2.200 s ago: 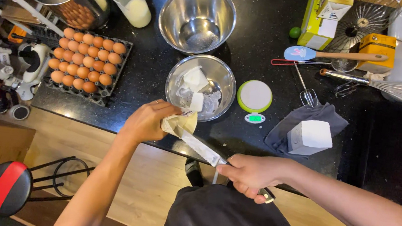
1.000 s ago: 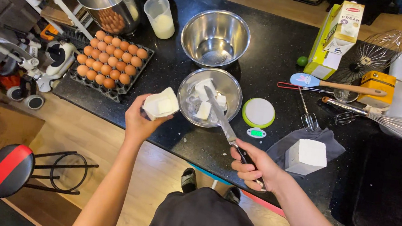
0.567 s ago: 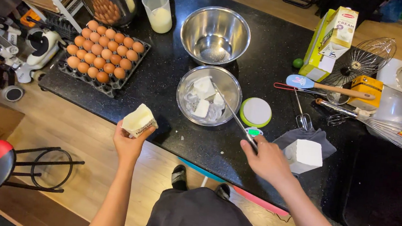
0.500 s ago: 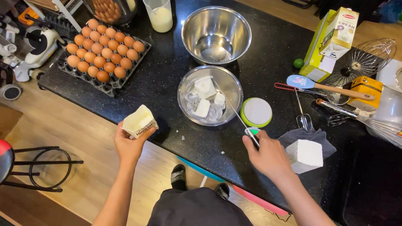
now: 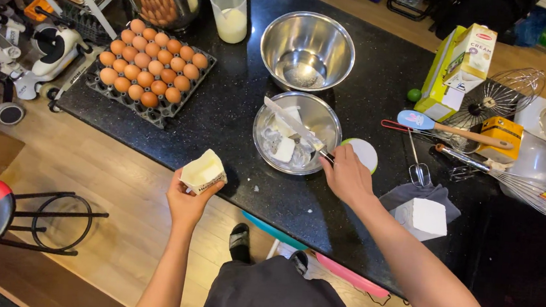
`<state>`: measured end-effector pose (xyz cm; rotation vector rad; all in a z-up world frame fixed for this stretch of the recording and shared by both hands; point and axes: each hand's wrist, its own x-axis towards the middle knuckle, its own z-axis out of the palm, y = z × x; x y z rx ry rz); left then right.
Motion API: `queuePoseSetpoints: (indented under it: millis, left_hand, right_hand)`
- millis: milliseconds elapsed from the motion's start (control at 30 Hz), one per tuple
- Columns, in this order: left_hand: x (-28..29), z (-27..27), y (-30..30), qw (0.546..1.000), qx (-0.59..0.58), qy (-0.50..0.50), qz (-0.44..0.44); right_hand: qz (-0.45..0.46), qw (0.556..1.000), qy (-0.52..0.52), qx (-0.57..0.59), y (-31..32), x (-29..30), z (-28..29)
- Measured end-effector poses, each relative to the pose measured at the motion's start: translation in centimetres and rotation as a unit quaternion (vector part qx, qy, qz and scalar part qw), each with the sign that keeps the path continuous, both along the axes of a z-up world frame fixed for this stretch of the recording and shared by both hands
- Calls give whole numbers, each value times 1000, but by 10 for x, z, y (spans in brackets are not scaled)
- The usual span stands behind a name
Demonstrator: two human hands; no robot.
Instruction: Unwrapping and cutting blocks of butter or cream cheese and placing them into a mixing bowl
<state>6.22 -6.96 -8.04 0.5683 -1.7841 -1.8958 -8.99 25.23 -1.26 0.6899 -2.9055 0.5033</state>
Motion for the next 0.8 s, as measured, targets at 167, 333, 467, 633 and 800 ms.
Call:
queuePoseSetpoints:
  millis: [167, 333, 467, 633, 800]
  left_hand:
    - [9, 1, -4, 1000, -18, -21, 3]
    - [15, 4, -4, 1000, 8, -12, -4]
    - [16, 1, 8, 1000, -13, -21, -13]
    - [13, 1, 36, 998, -7, -20, -58]
    - [1, 8, 71, 987, 0, 1, -160]
  right_hand:
    - [-9, 1000, 12, 20, -5, -11, -3]
    - [-42, 998, -25, -31, -7, 4, 9]
    - [-107, 986, -112, -66, -2, 26, 8]
    - [-140, 973, -130, -129, 20, 50, 1]
    - [-147, 964, -105, -198, 42, 82, 7]
